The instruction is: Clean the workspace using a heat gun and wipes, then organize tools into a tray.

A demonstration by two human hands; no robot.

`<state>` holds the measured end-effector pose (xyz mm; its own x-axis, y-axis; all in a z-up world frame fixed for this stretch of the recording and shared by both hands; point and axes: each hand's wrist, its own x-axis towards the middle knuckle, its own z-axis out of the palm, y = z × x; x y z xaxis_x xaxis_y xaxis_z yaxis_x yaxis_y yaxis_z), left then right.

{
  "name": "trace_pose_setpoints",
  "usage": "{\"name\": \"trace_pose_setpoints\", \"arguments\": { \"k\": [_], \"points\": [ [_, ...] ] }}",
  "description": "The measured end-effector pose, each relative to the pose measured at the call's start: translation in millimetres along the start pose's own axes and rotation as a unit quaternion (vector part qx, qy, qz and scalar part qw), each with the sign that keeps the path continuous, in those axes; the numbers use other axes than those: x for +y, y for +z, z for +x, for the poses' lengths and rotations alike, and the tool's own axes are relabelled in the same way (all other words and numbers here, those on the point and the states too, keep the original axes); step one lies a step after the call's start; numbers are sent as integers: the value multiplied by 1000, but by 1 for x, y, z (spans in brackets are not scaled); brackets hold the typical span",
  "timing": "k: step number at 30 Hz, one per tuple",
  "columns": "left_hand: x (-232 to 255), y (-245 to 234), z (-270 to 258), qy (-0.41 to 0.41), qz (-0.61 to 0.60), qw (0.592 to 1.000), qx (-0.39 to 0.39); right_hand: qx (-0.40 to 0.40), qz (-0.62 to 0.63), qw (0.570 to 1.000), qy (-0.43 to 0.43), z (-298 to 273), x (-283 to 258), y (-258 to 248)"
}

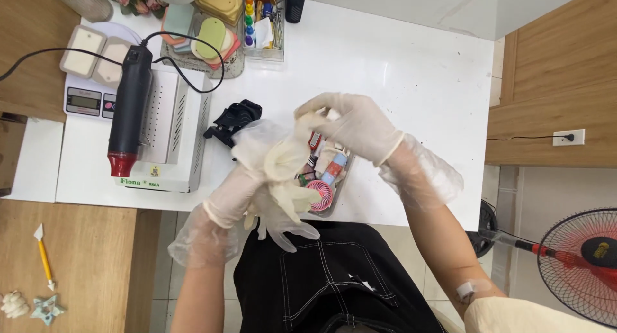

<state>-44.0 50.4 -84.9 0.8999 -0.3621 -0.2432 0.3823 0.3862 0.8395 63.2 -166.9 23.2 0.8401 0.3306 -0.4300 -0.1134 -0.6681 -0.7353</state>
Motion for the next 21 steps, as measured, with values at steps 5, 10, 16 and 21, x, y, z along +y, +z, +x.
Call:
{"name": "trace_pose_setpoints", "arguments": {
  "k": [5,10,16,21],
  "points": [
    [-16,-35,-45,-88,-50,979,177,24,-114,992,52,18,61,0],
    [17,-15,-68,-5,-23,966,259,-35,-364,927,79,37,161,48],
    [-40,-41,-73,-3,-146,952,271,43,-353,933,49,50,210,66],
    [-43,-25,-52,8,-150,957,249,26,-322,945,54,49,193,55]
  ]
}}
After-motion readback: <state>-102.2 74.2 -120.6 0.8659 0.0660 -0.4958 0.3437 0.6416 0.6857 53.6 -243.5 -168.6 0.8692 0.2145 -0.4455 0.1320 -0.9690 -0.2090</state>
